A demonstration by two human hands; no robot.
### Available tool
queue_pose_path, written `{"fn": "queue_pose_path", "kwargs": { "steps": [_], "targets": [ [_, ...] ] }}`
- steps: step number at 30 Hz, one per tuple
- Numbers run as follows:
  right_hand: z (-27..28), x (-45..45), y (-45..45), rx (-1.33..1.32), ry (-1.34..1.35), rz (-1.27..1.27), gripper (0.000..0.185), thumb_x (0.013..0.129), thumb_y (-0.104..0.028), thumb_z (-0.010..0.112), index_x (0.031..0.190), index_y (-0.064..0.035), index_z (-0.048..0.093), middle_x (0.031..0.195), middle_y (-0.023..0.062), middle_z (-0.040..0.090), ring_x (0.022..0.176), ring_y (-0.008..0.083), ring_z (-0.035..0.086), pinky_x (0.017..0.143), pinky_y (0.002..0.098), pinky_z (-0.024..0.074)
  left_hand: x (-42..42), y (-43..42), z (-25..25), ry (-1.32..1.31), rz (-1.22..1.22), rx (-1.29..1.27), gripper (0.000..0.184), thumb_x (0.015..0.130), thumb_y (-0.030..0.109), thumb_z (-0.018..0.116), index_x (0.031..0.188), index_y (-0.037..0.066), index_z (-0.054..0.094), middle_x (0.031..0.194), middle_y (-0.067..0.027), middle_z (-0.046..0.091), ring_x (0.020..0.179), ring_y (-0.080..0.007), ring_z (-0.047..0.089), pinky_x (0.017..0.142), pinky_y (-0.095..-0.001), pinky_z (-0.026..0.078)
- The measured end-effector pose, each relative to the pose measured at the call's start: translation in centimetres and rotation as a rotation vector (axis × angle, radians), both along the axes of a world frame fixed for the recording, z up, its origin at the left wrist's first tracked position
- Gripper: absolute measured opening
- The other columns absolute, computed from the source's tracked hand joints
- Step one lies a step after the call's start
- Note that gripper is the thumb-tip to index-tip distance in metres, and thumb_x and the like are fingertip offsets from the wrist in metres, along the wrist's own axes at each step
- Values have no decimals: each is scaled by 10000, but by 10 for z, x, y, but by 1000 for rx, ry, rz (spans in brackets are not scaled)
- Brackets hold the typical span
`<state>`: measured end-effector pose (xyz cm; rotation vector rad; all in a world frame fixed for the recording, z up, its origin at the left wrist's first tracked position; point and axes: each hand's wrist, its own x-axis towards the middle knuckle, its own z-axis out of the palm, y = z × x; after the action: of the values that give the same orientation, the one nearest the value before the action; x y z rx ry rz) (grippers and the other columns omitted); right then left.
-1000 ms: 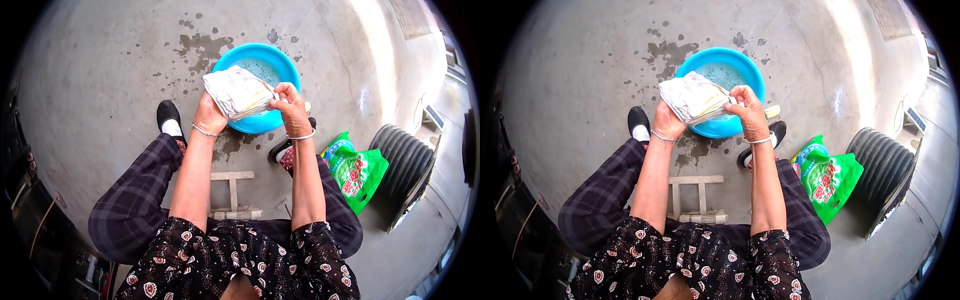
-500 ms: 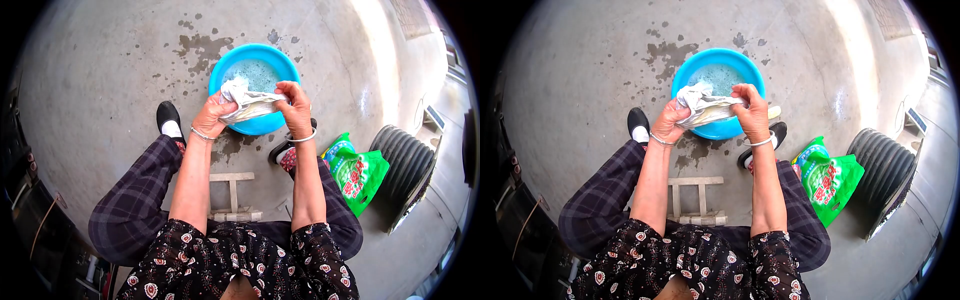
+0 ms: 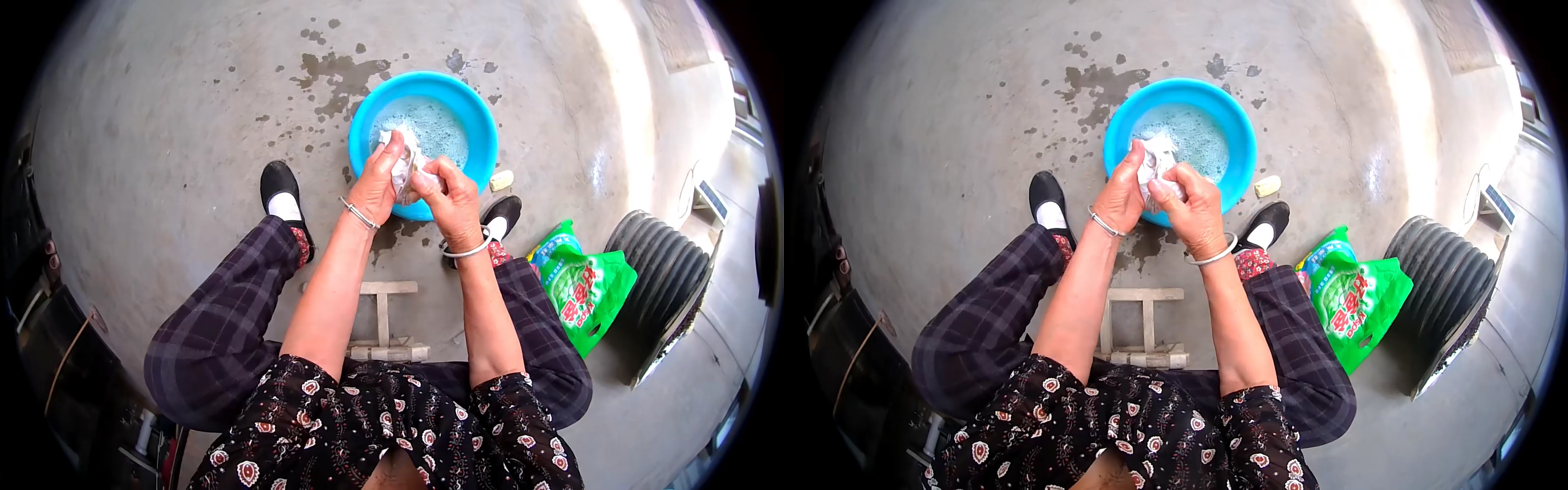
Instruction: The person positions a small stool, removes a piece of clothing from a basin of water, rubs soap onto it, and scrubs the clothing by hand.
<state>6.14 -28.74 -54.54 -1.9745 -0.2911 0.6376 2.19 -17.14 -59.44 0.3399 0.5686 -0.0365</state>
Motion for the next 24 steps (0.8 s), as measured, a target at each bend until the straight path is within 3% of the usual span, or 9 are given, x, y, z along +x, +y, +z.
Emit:
{"fn": "queue_pose_path", "kwargs": {
  "steps": [3,6,7,10,12,14,18,20,24],
  "targets": [
    [8,-32,37,-162,-625,186,244,778,-219,648,637,-63,523,578,116,530,547,300,528,533,316,438,1,-6,1,157,73,76,261,836,250,629,1007,86,518,873,4,551,693,-90,510,616,-246,445],
    [-12,-19,48,-275,-742,-77,264,804,-227,618,610,-68,535,528,126,516,468,306,506,464,346,420,-5,-17,-11,64,192,-28,190,853,152,582,1011,55,541,885,5,557,719,-82,519,633,-241,446],
    [-24,3,40,-303,-456,-272,294,819,-232,600,585,-65,539,509,134,514,424,312,492,421,372,394,1,-23,20,105,168,177,183,894,151,525,1043,48,542,903,-5,585,802,-82,556,705,-239,465],
    [-32,17,28,-224,-441,-337,299,815,-244,608,591,-59,536,513,142,517,440,312,506,416,381,387,10,-28,23,108,140,170,180,909,185,498,999,43,562,870,-2,582,772,-93,561,667,-254,462],
    [-1,-23,46,-212,-628,-139,281,815,-229,610,602,-57,548,503,151,489,446,321,513,415,371,387,2,-14,-9,49,36,197,261,928,269,463,1002,38,559,832,-13,564,758,-86,524,660,-238,432],
    [-6,-39,49,-130,-609,-65,351,808,-170,633,548,-32,440,507,169,388,404,255,369,413,331,357,-7,-11,1,94,23,314,341,942,322,423,967,17,574,828,-20,567,755,-85,511,658,-233,421],
    [-33,20,27,-272,-300,-276,310,822,-214,598,561,-64,524,524,154,494,447,306,519,429,367,394,6,-33,23,118,102,313,379,934,351,438,924,2,586,833,-24,575,737,-85,511,647,-233,419],
    [0,-21,44,-184,-633,-119,291,805,-182,643,598,-24,513,512,161,429,408,194,416,428,329,381,1,-17,0,86,33,156,377,926,378,440,905,31,588,787,-5,556,688,-80,506,599,-230,408],
    [-23,-7,39,-80,-312,-335,296,829,-170,621,600,-4,532,510,125,484,423,157,381,427,299,362,-1,-32,3,210,50,341,378,930,348,452,1032,3,570,903,-29,602,768,-86,550,687,-229,446]
  ]
}}
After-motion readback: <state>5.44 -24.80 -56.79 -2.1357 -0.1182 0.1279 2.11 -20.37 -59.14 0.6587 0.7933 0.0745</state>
